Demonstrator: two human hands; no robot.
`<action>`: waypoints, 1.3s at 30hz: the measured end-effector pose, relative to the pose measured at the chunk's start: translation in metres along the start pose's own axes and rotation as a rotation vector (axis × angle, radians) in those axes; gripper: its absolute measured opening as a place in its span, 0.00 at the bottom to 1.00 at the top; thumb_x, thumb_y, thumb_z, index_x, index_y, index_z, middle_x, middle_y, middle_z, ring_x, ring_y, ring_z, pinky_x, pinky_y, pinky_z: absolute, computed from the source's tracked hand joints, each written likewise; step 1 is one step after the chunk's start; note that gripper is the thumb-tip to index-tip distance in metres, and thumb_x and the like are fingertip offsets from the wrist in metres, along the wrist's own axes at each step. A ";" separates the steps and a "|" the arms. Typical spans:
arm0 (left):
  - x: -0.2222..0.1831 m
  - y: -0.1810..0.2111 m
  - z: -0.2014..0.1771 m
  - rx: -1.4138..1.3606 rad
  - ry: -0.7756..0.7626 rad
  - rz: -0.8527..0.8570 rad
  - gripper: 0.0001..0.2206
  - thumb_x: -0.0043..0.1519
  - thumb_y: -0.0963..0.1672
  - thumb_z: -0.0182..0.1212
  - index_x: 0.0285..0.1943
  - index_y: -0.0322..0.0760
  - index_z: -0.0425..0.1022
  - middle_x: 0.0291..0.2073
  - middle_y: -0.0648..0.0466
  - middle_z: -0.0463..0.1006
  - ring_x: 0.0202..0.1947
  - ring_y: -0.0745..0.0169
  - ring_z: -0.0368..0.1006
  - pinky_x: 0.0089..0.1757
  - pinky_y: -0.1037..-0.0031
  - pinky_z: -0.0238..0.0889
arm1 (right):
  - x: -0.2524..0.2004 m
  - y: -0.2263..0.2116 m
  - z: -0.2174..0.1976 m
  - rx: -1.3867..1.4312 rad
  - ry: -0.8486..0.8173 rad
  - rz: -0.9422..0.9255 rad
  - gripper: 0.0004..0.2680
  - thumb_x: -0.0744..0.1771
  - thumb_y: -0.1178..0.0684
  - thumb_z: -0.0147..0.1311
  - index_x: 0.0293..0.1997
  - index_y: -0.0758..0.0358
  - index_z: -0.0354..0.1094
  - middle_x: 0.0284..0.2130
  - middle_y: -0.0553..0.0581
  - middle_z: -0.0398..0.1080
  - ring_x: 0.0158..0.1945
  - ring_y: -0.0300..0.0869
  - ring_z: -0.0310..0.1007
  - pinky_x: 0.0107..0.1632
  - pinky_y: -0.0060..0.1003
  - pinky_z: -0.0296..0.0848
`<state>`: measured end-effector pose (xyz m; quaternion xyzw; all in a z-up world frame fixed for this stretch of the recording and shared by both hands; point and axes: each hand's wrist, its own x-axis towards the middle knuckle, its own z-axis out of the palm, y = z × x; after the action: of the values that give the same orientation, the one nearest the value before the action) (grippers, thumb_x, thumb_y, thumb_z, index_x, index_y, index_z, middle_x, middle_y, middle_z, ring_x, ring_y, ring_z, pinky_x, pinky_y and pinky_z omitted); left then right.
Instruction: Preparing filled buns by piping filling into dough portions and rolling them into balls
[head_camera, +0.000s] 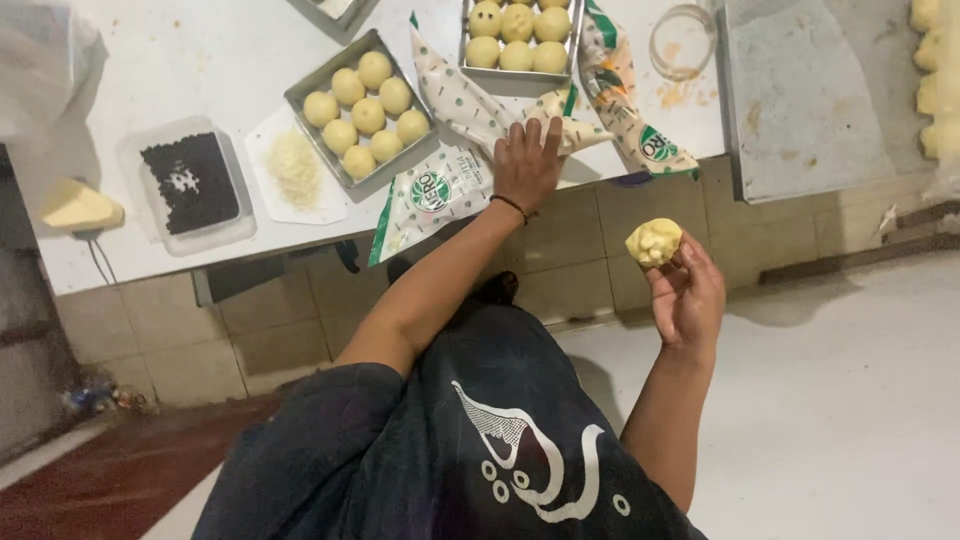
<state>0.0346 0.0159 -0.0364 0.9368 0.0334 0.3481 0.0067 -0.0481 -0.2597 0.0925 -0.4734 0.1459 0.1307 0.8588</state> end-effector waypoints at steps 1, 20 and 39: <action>0.009 0.000 -0.018 0.006 0.002 -0.012 0.23 0.55 0.49 0.65 0.58 0.44 0.65 0.36 0.53 0.62 0.31 0.52 0.62 0.26 0.62 0.54 | 0.002 -0.002 0.004 -0.008 -0.010 0.005 0.12 0.70 0.54 0.51 0.58 0.69 0.69 0.48 0.65 0.76 0.52 0.52 0.80 0.59 0.51 0.81; -0.054 -0.151 -0.155 -1.279 -0.375 -0.738 0.08 0.61 0.42 0.66 0.48 0.36 0.80 0.38 0.46 0.82 0.40 0.49 0.80 0.42 0.64 0.74 | 0.016 0.095 0.118 -0.141 -0.138 0.207 0.12 0.70 0.60 0.52 0.60 0.68 0.67 0.51 0.66 0.74 0.53 0.54 0.79 0.56 0.53 0.82; -0.042 -0.301 -0.161 -2.320 -0.563 -1.465 0.09 0.62 0.35 0.66 0.49 0.24 0.74 0.32 0.47 0.78 0.34 0.54 0.82 0.40 0.62 0.81 | 0.031 0.186 0.326 -0.028 -0.344 0.647 0.16 0.70 0.52 0.46 0.61 0.73 0.65 0.48 0.66 0.75 0.45 0.50 0.81 0.53 0.52 0.80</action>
<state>-0.1198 0.3115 0.0475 0.2053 0.2031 -0.1027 0.9519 -0.0457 0.1165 0.1030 -0.3858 0.1398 0.4751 0.7784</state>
